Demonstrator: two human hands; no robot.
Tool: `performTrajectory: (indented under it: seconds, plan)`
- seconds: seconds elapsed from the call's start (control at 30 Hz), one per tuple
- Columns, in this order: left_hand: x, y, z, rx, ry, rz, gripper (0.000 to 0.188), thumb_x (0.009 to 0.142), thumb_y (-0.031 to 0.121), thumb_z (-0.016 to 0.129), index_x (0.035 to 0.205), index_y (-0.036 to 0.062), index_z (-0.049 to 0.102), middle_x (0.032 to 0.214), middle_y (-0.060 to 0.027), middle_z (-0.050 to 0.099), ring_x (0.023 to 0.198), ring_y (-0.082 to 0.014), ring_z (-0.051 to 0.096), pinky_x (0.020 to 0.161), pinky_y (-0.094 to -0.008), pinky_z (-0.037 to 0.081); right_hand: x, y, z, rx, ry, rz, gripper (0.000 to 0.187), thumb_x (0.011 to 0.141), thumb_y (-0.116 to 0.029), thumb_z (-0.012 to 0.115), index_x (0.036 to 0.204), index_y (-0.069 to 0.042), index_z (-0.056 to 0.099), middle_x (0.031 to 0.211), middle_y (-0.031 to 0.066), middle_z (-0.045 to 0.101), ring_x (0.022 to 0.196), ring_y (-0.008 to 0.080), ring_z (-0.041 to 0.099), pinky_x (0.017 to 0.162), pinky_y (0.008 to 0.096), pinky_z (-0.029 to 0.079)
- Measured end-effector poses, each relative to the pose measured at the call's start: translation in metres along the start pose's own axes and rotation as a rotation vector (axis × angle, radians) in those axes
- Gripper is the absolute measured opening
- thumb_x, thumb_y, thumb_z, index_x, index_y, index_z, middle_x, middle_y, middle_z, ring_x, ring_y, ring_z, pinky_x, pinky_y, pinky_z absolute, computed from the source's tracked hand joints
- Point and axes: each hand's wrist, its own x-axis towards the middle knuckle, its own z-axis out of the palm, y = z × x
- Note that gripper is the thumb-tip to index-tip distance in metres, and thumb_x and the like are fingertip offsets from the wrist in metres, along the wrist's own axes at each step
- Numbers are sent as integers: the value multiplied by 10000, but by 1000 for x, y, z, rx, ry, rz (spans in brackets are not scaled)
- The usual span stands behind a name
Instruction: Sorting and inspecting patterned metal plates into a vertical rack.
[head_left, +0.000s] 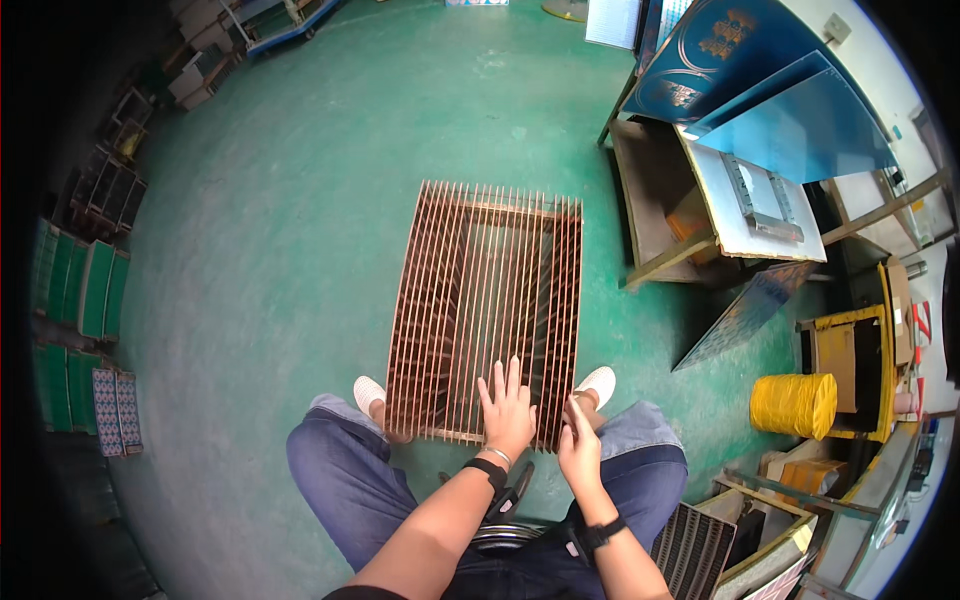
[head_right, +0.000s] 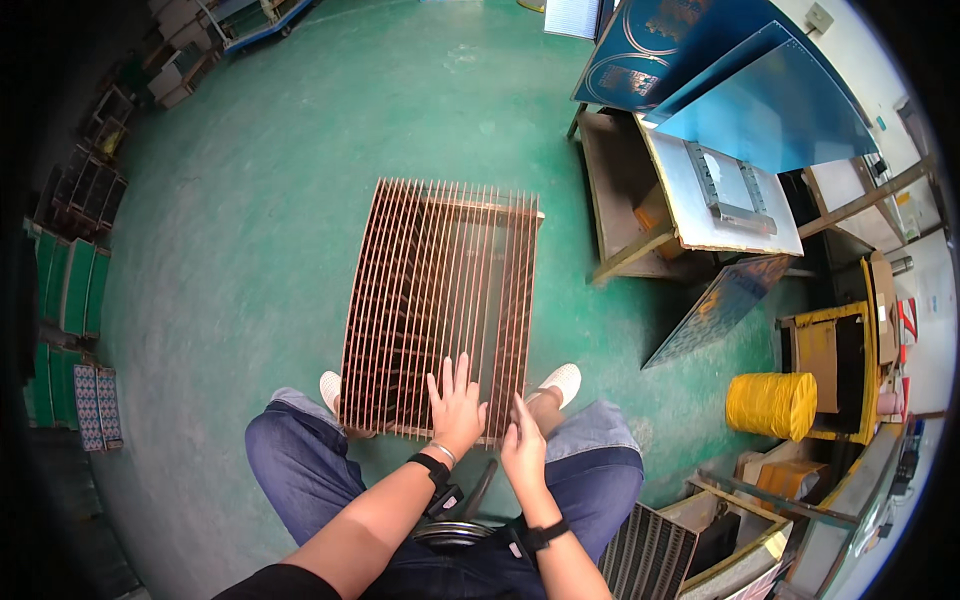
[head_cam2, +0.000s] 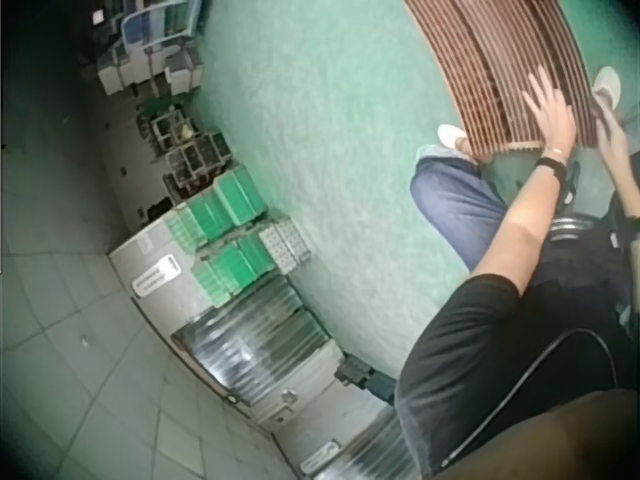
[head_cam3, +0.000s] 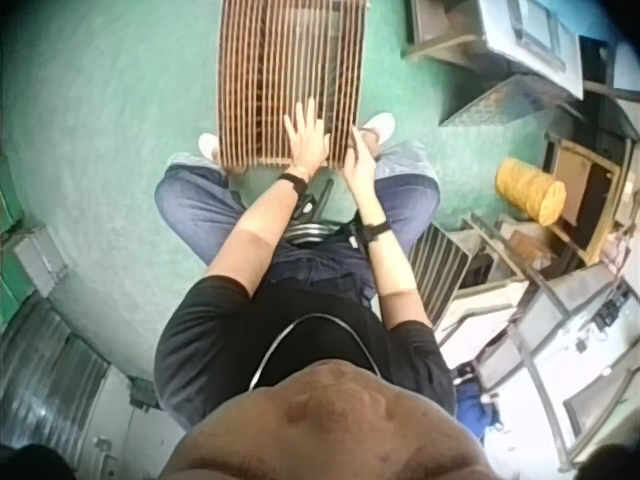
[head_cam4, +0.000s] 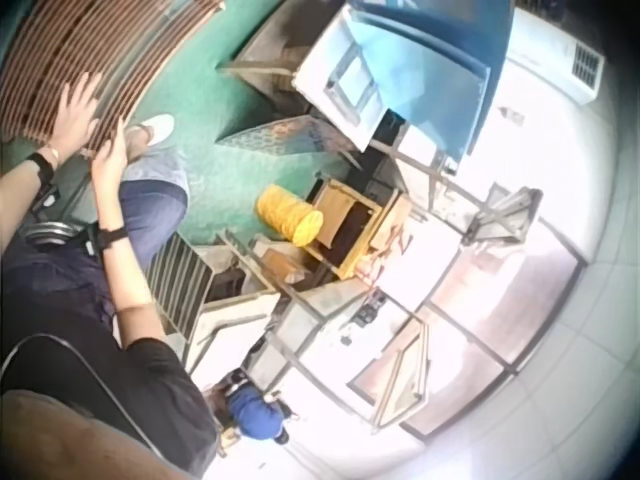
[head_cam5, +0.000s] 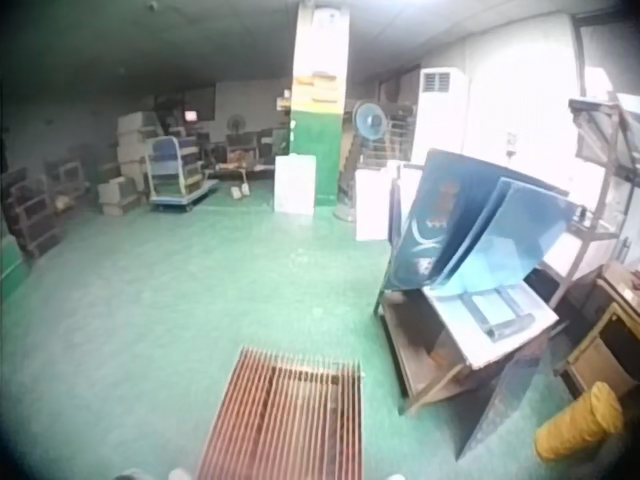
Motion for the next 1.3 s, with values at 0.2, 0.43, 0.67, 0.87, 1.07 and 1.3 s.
performTrajectory:
  seconds: [0.2, 0.43, 0.67, 0.87, 1.07, 1.3]
  plan:
    - [-2, -6, 5, -194, 137, 14, 91, 720, 112, 595, 773, 38, 606, 1478, -141, 233, 1358, -361, 188, 1076, -585, 119, -45, -9, -33, 51, -62, 71, 449, 846, 67, 454, 1285, -25, 462, 1163, 214, 578, 1043, 278, 609, 881, 348, 475]
    - [-31, 7, -157, -769, 251, 178, 107, 756, 21, 557, 730, -44, 477, 1169, -256, 541, 969, -331, 582, 827, -351, 458, -67, -7, -60, 108, -60, 83, 434, 859, 47, 473, 1286, -27, 468, 1180, 201, 575, 1027, 240, 619, 829, 312, 502]
    - [-113, -59, -326, -1488, 139, 30, 359, 721, 108, 602, 1017, -93, 579, 1058, -97, 583, 926, -139, 545, 842, -256, 418, -65, -20, -87, 631, -318, 116, 624, 950, -124, 456, 1456, -66, 95, 1480, 162, 213, 1332, 242, 306, 1059, 338, 282]
    - [-168, -68, -321, -1800, 217, -37, 374, 713, 133, 605, 1027, -68, 575, 903, -107, 642, 774, -157, 616, 732, -263, 498, -88, -70, -114, 1628, -298, 348, 511, 925, -287, 513, 1346, -36, 369, 1334, 125, 456, 1205, 281, 460, 1009, 442, 381]
    - [-164, -81, -263, -2373, 16, 131, 364, 958, 346, 390, 1005, 22, 550, 984, -104, 597, 906, -206, 573, 794, -369, 481, -112, -79, -147, 1435, -64, 117, 366, 936, -192, 494, 1238, 12, 463, 1179, 132, 569, 1014, 238, 591, 869, 372, 498]
    - [-195, -29, -203, -2328, 77, -89, 476, 962, 395, 390, 1304, 63, 400, 1287, -102, 494, 1179, -271, 473, 1007, -448, 379, -140, -117, -118, 1441, -64, -61, 373, 901, -122, 552, 1256, -43, 466, 1249, 75, 531, 1147, 231, 506, 995, 394, 399]
